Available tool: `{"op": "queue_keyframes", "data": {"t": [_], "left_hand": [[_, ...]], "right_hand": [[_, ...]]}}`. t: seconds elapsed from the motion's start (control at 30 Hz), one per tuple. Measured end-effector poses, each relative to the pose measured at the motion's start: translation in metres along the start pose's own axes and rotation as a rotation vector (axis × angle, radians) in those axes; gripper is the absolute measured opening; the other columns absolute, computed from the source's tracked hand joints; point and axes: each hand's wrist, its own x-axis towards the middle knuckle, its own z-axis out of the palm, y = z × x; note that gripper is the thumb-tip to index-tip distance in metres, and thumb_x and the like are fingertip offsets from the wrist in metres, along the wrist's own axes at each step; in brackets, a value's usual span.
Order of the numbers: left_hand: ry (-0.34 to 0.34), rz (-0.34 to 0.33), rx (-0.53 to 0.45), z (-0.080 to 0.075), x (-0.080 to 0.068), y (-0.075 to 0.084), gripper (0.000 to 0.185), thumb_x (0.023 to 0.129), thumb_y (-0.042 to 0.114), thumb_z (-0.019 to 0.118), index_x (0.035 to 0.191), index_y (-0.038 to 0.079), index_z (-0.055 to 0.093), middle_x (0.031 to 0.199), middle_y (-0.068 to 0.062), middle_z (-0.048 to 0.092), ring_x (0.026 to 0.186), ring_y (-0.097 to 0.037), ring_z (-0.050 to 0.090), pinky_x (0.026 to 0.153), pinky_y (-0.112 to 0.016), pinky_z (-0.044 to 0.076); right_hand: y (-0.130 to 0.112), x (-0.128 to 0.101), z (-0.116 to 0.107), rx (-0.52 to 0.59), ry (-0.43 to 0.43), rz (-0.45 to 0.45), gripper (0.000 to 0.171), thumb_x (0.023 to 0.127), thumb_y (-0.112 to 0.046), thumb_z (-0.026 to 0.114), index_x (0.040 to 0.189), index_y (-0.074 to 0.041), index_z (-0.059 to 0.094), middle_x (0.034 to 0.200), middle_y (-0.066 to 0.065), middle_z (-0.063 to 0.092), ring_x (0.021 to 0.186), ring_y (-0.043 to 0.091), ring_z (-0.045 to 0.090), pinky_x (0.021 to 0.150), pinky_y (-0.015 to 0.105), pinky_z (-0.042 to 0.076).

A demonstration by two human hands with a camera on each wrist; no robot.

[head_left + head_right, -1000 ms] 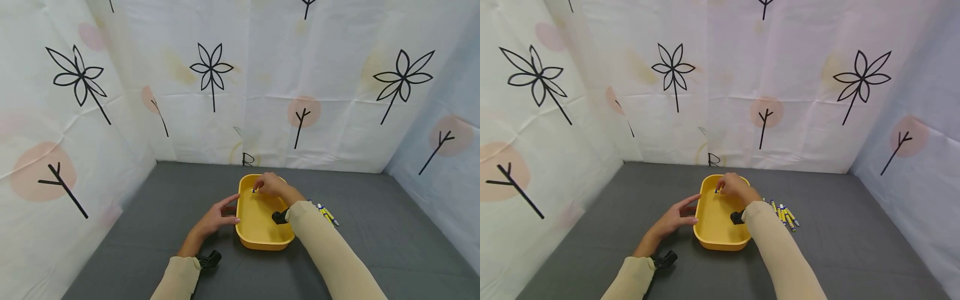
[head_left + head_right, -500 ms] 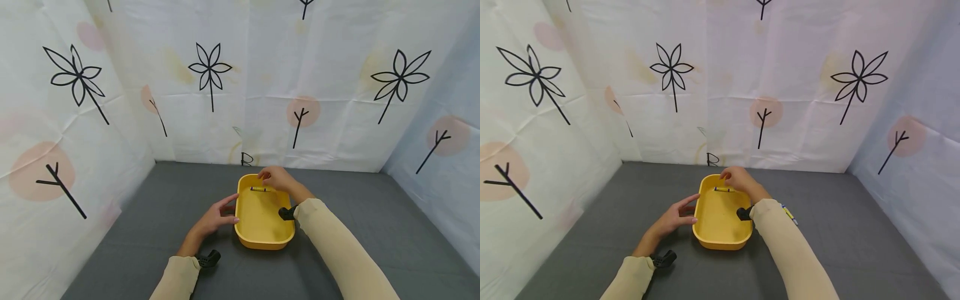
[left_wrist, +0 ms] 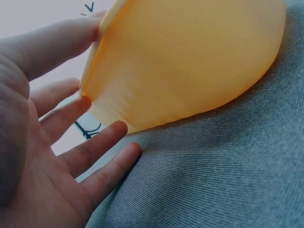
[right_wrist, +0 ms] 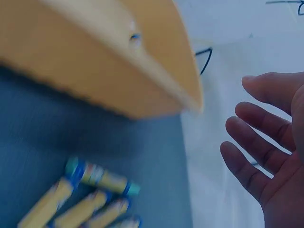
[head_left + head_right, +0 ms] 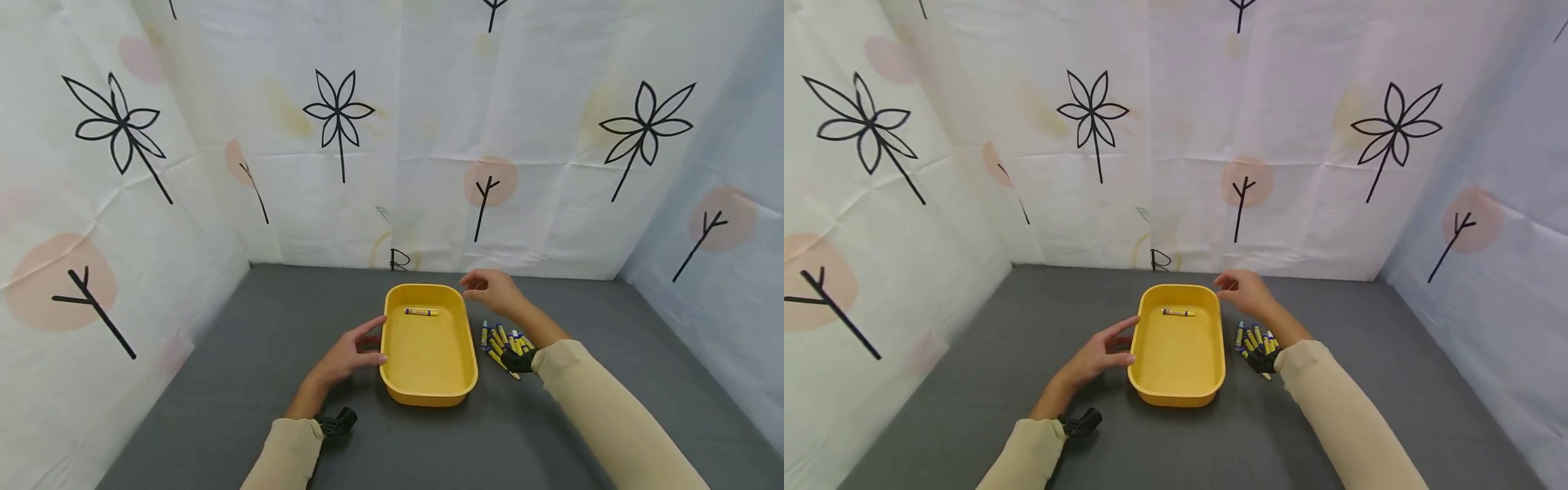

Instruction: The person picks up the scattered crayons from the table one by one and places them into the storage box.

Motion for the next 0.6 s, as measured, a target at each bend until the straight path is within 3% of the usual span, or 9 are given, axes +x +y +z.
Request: {"op": "queue_keyframes", "data": {"t": [0.13, 0.27, 0.43, 0.6], "left_hand": [[-0.002, 0.002, -0.005, 0.0, 0.001, -0.001, 0.074, 0.088, 0.009, 0.07, 0.152, 0.005, 0.032, 0.154, -0.022, 0.03, 0.13, -0.04, 0.043, 0.101, -0.05, 0.041], [-0.004, -0.006, -0.003, 0.001, 0.0, 0.0, 0.075, 0.088, 0.011, 0.071, 0.152, 0.006, 0.032, 0.154, -0.021, 0.03, 0.131, -0.04, 0.042, 0.102, -0.05, 0.04], [-0.007, -0.003, 0.0, 0.001, 0.0, 0.001, 0.076, 0.088, 0.013, 0.071, 0.152, 0.004, 0.031, 0.154, -0.021, 0.029, 0.131, -0.041, 0.042, 0.102, -0.051, 0.04], [-0.008, 0.0, 0.003, 0.0, 0.0, 0.001, 0.078, 0.088, 0.017, 0.072, 0.152, 0.003, 0.03, 0.154, -0.022, 0.029, 0.131, -0.042, 0.041, 0.103, -0.053, 0.038]], "right_hand": [[0.019, -0.015, 0.0, -0.025, -0.016, 0.007, 0.024, 0.092, -0.009, 0.066, 0.114, 0.0, 0.066, 0.104, 0.014, 0.064, 0.093, 0.03, 0.06, 0.078, 0.044, 0.052], [0.031, -0.03, 0.004, -0.07, -0.073, -0.006, 0.028, 0.092, -0.009, 0.067, 0.118, 0.001, 0.064, 0.113, 0.019, 0.062, 0.1, 0.034, 0.059, 0.081, 0.046, 0.051], [0.043, -0.041, 0.009, -0.113, -0.146, -0.009, 0.033, 0.09, -0.01, 0.07, 0.121, -0.002, 0.064, 0.122, 0.016, 0.06, 0.113, 0.038, 0.054, 0.091, 0.053, 0.046], [0.051, -0.046, 0.014, -0.102, -0.215, 0.011, 0.036, 0.087, -0.008, 0.073, 0.122, -0.004, 0.064, 0.126, 0.016, 0.059, 0.114, 0.039, 0.053, 0.088, 0.051, 0.048]]}}
